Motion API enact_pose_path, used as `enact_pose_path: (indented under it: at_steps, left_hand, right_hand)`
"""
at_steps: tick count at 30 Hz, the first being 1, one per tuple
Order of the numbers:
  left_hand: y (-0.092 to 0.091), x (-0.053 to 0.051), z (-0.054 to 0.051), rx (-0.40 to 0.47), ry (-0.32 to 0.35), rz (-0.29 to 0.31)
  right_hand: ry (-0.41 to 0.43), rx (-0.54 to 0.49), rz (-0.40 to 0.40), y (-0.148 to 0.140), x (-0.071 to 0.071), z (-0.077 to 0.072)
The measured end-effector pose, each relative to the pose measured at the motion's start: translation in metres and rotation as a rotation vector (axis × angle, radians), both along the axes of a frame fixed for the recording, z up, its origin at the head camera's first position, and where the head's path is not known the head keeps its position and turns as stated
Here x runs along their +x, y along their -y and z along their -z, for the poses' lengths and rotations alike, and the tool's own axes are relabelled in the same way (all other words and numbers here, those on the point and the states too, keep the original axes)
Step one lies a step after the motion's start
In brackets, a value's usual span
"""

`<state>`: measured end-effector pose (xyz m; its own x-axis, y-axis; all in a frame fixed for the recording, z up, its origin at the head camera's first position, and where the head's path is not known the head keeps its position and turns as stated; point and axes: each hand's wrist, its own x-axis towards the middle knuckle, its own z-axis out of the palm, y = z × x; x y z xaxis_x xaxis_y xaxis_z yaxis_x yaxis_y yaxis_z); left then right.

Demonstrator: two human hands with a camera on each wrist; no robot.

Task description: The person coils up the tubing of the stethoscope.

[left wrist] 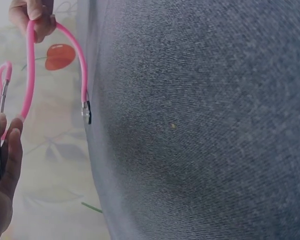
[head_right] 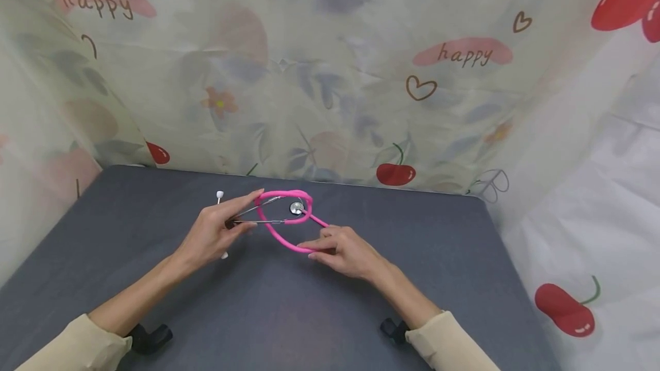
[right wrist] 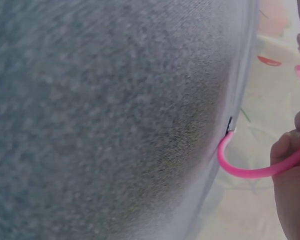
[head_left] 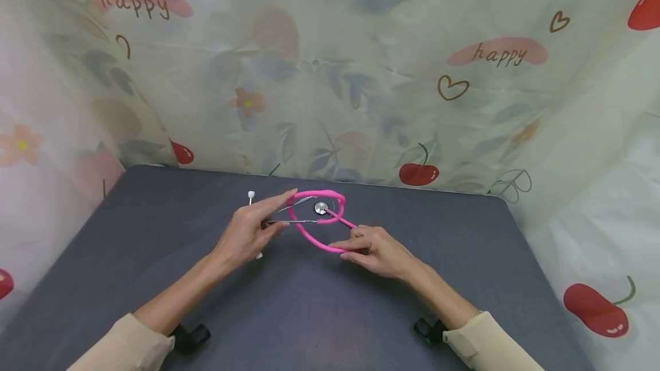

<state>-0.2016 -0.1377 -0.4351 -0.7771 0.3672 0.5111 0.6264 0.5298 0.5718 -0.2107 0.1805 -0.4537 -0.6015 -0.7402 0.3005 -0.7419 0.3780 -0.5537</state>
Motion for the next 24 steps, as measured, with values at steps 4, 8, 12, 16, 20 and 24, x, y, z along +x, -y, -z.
enact_pose_path:
  at_steps: [4, 8, 12, 16, 20, 24]
  left_hand:
    - [0.001, 0.000, 0.002, -0.006, 0.009, -0.008]
    - [0.001, 0.000, 0.003, -0.010, 0.018, -0.023]
    - [0.001, 0.000, 0.005, -0.020, 0.029, -0.039]
    - [0.002, 0.000, 0.007, -0.021, 0.044, -0.056]
    - [0.004, 0.001, 0.008, -0.032, 0.041, -0.058]
    - [0.005, 0.001, 0.009, -0.057, 0.024, -0.058]
  right_hand:
    - [0.004, -0.011, -0.007, 0.002, 0.001, -0.003]
    - [0.003, -0.018, -0.017, 0.003, 0.002, -0.008]
    - [-0.003, -0.018, -0.036, 0.005, 0.003, -0.011]
    - [-0.009, -0.024, -0.056, 0.007, 0.003, -0.014]
    - [-0.005, -0.042, -0.061, 0.008, 0.004, -0.016]
    - [0.027, -0.120, -0.047, 0.010, 0.006, -0.019]
